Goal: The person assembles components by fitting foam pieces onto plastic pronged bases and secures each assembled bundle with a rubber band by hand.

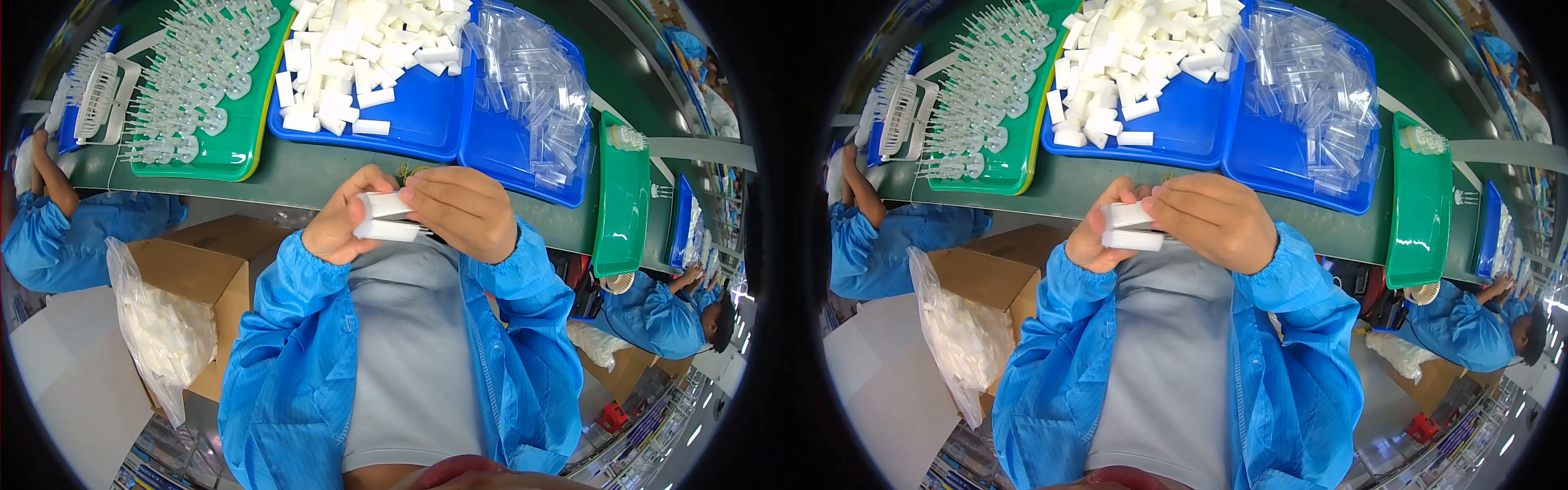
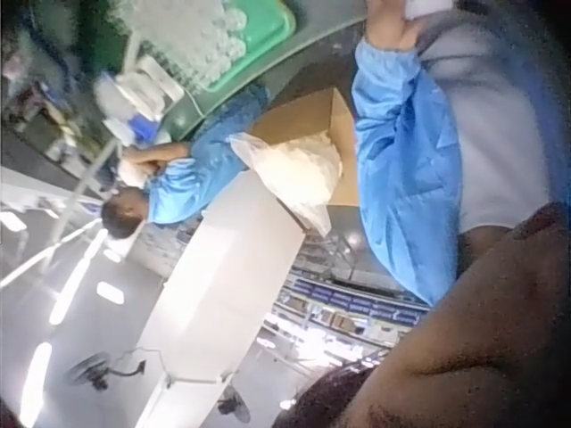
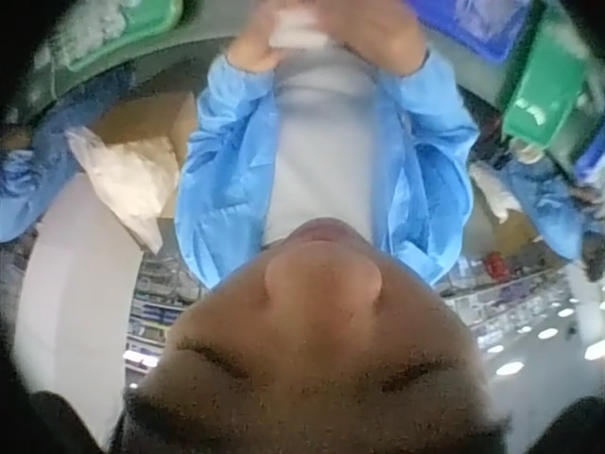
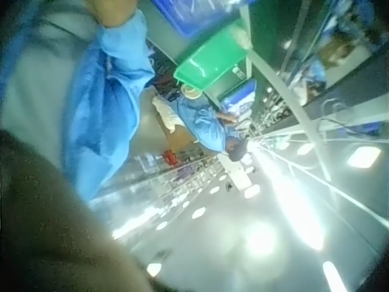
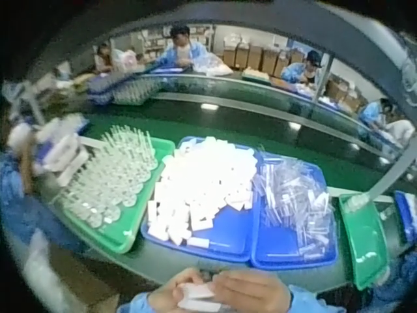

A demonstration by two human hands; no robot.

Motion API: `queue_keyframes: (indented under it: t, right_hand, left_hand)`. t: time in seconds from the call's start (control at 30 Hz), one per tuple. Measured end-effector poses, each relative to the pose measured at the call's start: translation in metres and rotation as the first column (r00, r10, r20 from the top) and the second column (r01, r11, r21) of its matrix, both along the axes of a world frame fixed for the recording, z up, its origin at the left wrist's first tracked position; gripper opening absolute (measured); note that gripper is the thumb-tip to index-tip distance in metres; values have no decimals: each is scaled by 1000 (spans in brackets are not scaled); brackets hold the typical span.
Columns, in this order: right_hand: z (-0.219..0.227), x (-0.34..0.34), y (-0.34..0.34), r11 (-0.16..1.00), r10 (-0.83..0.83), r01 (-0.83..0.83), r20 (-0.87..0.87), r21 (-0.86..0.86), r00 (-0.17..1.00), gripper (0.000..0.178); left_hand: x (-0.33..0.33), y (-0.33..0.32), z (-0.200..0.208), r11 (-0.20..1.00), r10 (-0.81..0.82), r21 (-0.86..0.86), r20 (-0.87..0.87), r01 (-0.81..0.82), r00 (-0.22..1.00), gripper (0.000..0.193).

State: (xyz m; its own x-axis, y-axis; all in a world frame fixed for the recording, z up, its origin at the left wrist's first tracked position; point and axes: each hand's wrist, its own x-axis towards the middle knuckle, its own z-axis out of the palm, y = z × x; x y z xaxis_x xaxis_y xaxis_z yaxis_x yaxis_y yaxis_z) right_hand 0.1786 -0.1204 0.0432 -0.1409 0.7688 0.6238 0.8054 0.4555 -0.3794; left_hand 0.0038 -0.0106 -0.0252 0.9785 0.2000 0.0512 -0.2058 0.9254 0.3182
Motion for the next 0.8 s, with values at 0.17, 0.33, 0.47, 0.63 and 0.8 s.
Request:
queue_keyframes:
  t: [0.17,0.33,0.47,0.63,0.8]
  right_hand:
    - [1,3,-6,1000,-23,23,-25,-4,999,35]
    - [14,20,-17,983,-134,95,-258,-157,957,26]
    - [2,23,-32,867,-344,253,-146,-430,928,13]
    - [-21,6,-33,814,-310,326,116,-481,944,13]
    - [-40,-5,-28,802,-366,392,147,-452,919,16]
  left_hand:
    - [2,3,10,959,52,282,-106,-20,993,42]
    - [-13,15,11,965,35,260,-222,25,974,46]
    - [-21,25,13,959,89,284,-233,-20,968,58]
    - [-18,28,19,960,142,275,-286,-61,948,67]
    - [-12,16,16,929,234,348,-282,-128,931,74]
